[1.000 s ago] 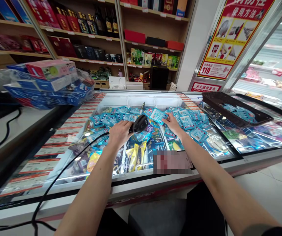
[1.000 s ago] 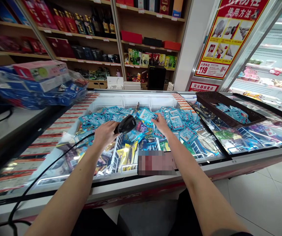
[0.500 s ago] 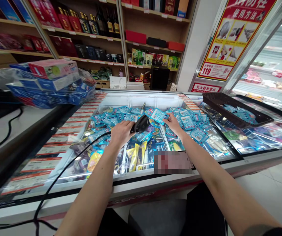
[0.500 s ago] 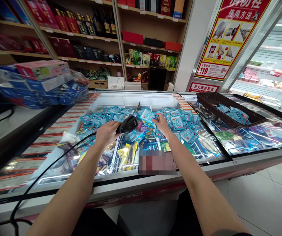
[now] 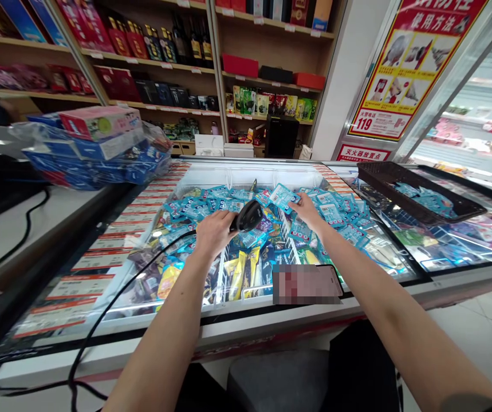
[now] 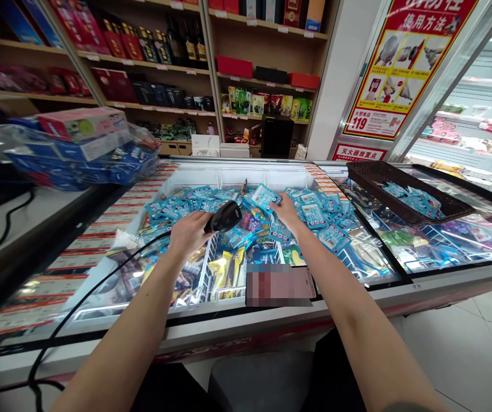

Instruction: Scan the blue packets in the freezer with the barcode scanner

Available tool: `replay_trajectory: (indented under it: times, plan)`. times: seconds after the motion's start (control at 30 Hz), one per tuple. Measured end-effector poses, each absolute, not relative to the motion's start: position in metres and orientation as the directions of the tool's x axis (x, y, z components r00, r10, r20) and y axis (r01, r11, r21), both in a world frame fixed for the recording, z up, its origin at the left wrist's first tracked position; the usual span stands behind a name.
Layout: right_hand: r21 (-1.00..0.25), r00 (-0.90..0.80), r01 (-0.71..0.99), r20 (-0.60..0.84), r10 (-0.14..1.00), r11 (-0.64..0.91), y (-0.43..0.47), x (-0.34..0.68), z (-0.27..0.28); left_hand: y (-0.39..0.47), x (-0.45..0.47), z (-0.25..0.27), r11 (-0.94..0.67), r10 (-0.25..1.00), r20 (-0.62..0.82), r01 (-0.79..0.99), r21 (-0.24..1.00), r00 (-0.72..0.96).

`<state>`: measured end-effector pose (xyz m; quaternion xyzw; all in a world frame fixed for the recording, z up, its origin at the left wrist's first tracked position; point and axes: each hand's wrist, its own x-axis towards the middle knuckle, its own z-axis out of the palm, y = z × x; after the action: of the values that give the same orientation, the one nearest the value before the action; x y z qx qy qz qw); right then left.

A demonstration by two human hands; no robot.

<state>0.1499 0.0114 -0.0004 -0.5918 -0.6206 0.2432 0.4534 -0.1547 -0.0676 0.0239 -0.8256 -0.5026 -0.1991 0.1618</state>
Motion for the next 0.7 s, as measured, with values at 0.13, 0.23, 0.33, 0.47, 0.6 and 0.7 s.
replay_trajectory:
  times: [0.13,0.23,0.33,0.47,0.6,0.7]
  plan:
    - [-0.808,0.157,0.554,0.34,0.927,0.203,0.015,0.168,0.005,-0.067,-0.156,0.024,-0.428,0.775,0.491,0.902,-0.055,0.398]
    - [-0.703,0.182,0.685,0.419,0.89,0.191,0.012,0.187,0.011,-0.066,-0.157,0.024,-0.423,0.779,0.486,0.904,-0.06,0.396]
    - [-0.594,0.204,0.797,0.441,0.874,0.114,0.004,0.203,0.017,-0.065,-0.161,0.025,-0.411,0.775,0.499,0.909,-0.068,0.387]
    - [-0.481,0.283,0.875,0.433,0.856,-0.046,-0.009,0.214,0.021,-0.066,-0.167,0.027,-0.371,0.781,0.523,0.927,-0.049,0.34]
    - [-0.329,0.3,0.934,0.51,0.806,-0.139,-0.019,0.209,0.02,-0.066,-0.172,0.028,-0.3,0.809,0.522,0.953,-0.03,0.271]
    - [-0.267,0.238,0.959,0.553,0.798,-0.101,-0.022,0.198,0.02,-0.064,-0.178,0.028,-0.246,0.82,0.529,0.969,-0.023,0.221]
